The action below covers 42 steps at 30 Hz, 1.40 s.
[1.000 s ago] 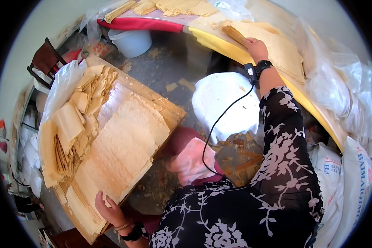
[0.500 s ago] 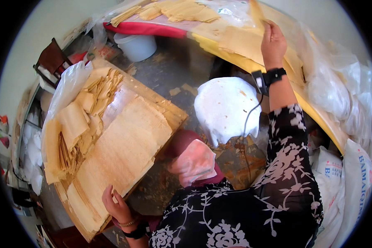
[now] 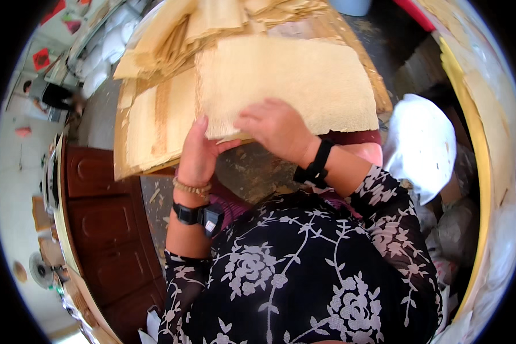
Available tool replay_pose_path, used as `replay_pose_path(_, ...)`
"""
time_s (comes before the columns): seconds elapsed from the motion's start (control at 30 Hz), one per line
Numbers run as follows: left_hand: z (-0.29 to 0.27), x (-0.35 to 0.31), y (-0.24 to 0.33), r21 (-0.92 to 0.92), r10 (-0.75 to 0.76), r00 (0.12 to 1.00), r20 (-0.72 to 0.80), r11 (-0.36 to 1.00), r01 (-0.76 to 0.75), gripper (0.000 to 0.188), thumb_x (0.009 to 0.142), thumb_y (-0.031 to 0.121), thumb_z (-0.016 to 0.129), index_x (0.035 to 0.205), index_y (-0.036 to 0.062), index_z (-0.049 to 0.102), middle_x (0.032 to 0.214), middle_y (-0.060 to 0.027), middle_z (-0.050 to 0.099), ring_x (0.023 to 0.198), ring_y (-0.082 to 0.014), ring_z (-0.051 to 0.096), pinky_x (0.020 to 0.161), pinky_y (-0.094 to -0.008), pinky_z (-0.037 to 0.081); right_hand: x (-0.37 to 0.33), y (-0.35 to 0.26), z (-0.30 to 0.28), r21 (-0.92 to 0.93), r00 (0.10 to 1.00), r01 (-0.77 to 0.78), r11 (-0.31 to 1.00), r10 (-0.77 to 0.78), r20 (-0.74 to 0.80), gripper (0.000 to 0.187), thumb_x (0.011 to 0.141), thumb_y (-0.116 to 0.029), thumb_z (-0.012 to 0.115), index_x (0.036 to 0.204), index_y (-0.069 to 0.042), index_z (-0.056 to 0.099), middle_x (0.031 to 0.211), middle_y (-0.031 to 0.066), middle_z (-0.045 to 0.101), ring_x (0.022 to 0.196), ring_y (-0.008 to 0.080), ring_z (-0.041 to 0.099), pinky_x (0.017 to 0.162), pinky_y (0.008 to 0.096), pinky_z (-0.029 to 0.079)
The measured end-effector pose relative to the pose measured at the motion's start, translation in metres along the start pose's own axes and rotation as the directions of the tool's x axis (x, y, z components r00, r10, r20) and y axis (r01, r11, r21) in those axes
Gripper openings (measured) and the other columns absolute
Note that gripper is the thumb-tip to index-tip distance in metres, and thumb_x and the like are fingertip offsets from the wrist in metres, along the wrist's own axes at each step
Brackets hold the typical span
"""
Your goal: The person handles and sorts large, thin, light-colored paper-like sheets by hand, picking them up from stacks on a table and placing them into other piles.
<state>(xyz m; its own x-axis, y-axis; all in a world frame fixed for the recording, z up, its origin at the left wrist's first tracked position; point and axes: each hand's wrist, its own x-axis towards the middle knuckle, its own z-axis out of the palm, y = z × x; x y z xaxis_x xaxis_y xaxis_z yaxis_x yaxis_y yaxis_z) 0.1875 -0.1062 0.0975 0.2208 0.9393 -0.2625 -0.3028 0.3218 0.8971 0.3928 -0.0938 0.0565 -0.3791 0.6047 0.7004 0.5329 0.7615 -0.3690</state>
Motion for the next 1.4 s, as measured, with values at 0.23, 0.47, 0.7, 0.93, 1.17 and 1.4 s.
replay_pose_path(0.23,-0.051,0.069,-0.111,-0.05,0.113,0.93,-0.349,0.989,-0.139,0.031,0.091,0.007,0.057,0.122,0.0022,0.056,0.104,-0.0117,0.068,0.083,-0.0193,0.069,0.06,-0.0296,0.059,-0.05,0.042,0.011,-0.232,0.958,-0.029,0.972,0.093,0.269,0.038,0.082,-0.01,0.059,0.12,-0.011,0.062,0.11,0.0098,0.065,0.11,0.0269,0.06,0.099,0.0458,0.041)
replay_pose_path(0.47,-0.116,0.099,-0.089,0.551,0.371,0.829,-0.418,0.829,-0.094,0.028,0.091,0.009,0.055,0.116,-0.0028,0.057,0.088,-0.0084,0.066,0.064,-0.0146,0.063,0.048,-0.0271,0.053,-0.06,0.074,0.002,-0.392,0.94,-0.179,0.902,0.275,0.202,0.033,0.081,-0.005,0.058,0.112,-0.01,0.066,0.12,0.012,0.065,0.117,0.0311,0.058,0.103,0.0457,0.042)
replay_pose_path(0.7,-0.129,0.096,-0.077,0.687,0.248,0.873,-0.419,0.716,0.126,0.032,0.088,0.014,0.06,0.115,-0.0025,0.062,0.084,-0.0132,0.068,0.063,-0.0197,0.064,0.05,-0.0303,0.051,-0.05,0.061,-0.003,-0.393,0.966,-0.144,0.908,0.215,0.144,0.024,0.079,-0.009,0.057,0.101,-0.008,0.066,0.104,0.0105,0.064,0.103,0.0283,0.061,0.089,0.0413,0.047)
replay_pose_path(0.93,-0.129,0.088,-0.083,0.88,0.455,0.844,-0.283,0.473,0.041,0.039,0.086,0.019,0.064,0.116,-0.0056,0.062,0.097,-0.021,0.071,0.088,-0.031,0.069,0.079,-0.0371,0.052,-0.062,0.063,-0.005,-0.338,0.958,-0.17,0.926,0.235,0.162,0.025,0.081,-0.011,0.057,0.104,-0.009,0.067,0.109,0.0105,0.065,0.109,0.0288,0.061,0.095,0.0423,0.046)
replay_pose_path(1.17,-0.142,0.082,-0.084,0.913,0.639,0.688,-0.342,0.4,0.082,0.043,0.087,0.014,0.061,0.124,-0.0072,0.058,0.112,-0.0256,0.067,0.103,-0.036,0.066,0.092,-0.0383,0.05,-0.049,0.051,0.019,-0.304,0.972,-0.146,0.941,0.193,0.131,0.023,0.082,-0.01,0.059,0.102,-0.011,0.068,0.113,0.0089,0.065,0.111,0.0268,0.06,0.097,0.0421,0.046)
replay_pose_path(1.4,-0.134,0.082,-0.079,0.907,0.61,0.681,-0.405,0.361,0.217,0.047,0.089,0.019,0.062,0.126,-0.0083,0.057,0.117,-0.0267,0.065,0.108,-0.0379,0.064,0.095,-0.0404,0.048,-0.049,0.064,0.019,-0.345,0.977,-0.131,0.929,0.18,0.114,0.014,0.082,-0.014,0.056,0.091,-0.013,0.067,0.099,0.0085,0.064,0.102,0.0254,0.061,0.094,0.0419,0.045)
